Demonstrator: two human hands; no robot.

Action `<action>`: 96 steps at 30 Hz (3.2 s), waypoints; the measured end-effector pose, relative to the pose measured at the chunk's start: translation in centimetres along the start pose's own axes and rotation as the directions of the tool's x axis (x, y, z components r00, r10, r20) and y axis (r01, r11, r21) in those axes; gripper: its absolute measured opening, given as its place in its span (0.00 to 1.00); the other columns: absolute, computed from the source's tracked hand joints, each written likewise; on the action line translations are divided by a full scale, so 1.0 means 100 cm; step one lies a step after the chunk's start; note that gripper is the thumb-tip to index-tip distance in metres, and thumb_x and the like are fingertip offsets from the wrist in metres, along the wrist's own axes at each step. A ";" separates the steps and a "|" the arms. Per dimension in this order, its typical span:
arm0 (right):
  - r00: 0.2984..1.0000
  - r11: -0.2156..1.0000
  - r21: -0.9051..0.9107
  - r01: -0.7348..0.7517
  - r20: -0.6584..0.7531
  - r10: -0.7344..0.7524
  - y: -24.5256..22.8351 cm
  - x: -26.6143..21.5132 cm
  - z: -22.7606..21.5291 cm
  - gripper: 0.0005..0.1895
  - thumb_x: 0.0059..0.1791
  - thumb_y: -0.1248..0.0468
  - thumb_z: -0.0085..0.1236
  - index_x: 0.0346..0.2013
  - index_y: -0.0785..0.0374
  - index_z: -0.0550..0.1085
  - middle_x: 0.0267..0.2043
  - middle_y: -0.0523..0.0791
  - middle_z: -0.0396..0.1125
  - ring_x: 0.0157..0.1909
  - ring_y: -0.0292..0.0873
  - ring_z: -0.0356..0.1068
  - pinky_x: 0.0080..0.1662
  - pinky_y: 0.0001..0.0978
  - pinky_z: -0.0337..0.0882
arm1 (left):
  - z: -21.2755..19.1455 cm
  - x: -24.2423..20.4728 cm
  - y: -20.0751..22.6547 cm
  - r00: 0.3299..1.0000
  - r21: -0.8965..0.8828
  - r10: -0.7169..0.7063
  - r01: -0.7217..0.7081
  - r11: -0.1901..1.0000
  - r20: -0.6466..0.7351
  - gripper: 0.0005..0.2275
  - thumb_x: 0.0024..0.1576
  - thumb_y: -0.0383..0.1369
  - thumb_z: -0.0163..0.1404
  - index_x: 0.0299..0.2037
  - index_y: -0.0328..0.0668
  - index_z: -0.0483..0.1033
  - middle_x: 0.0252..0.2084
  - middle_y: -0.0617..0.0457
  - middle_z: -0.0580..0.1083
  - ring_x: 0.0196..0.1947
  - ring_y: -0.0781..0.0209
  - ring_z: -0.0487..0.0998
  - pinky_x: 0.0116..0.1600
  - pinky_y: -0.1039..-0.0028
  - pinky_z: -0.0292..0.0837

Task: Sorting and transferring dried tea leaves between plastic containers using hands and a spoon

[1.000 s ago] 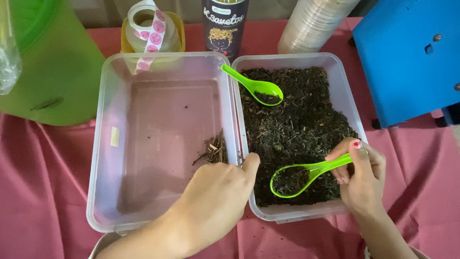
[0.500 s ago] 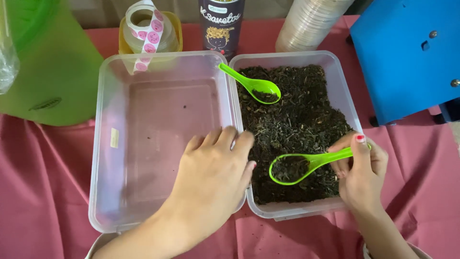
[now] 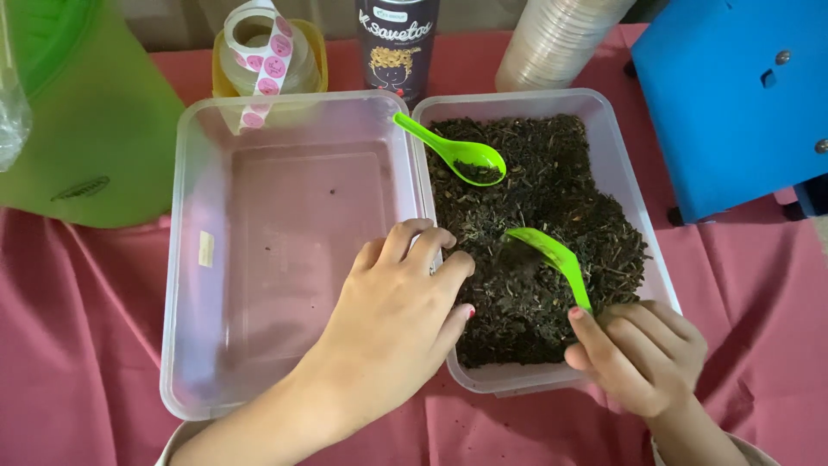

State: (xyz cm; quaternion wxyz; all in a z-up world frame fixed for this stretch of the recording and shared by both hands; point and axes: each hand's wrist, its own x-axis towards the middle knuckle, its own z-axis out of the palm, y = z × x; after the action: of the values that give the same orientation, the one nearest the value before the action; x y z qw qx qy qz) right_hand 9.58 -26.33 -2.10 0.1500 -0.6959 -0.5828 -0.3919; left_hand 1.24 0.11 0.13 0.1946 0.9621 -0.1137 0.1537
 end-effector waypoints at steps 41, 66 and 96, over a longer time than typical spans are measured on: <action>0.805 0.794 -0.357 -0.492 0.161 0.571 0.000 -0.001 0.024 0.06 0.57 0.61 0.64 0.36 0.54 0.77 0.35 0.38 0.74 0.34 0.43 0.72 0.34 0.36 0.68 | 0.046 -0.012 -0.003 0.988 0.281 0.012 -0.056 0.958 0.157 0.84 0.11 0.70 0.80 0.78 0.52 0.35 0.76 0.27 0.37 0.75 0.31 0.42 0.62 0.29 0.49; 0.776 0.988 -0.032 -0.151 0.615 0.138 -0.077 0.031 0.014 0.53 0.38 0.13 0.36 0.73 0.27 0.57 0.82 0.49 0.37 0.81 0.61 0.35 0.66 0.78 0.38 | -0.026 -0.014 -0.039 0.940 0.107 -0.118 0.087 0.990 0.320 0.57 0.40 0.56 0.70 0.74 0.36 0.49 0.34 0.38 0.81 0.42 0.39 0.81 0.66 0.42 0.58; 0.723 0.943 -0.148 -0.298 0.610 0.324 -0.058 0.066 0.047 0.41 0.48 0.31 0.47 0.74 0.35 0.58 0.83 0.47 0.34 0.81 0.59 0.31 0.66 0.80 0.33 | -0.047 -0.009 -0.039 0.953 0.032 -0.136 0.132 0.991 0.270 0.38 0.47 0.44 0.64 0.66 0.38 0.60 0.21 0.50 0.78 0.29 0.44 0.82 0.71 0.44 0.52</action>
State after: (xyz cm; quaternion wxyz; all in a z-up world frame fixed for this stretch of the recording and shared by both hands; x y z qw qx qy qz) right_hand 6.05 -17.01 -1.79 -0.0022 -0.8767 -0.4662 -0.1189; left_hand 0.32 5.65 2.64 0.1806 0.9808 -0.0729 0.0073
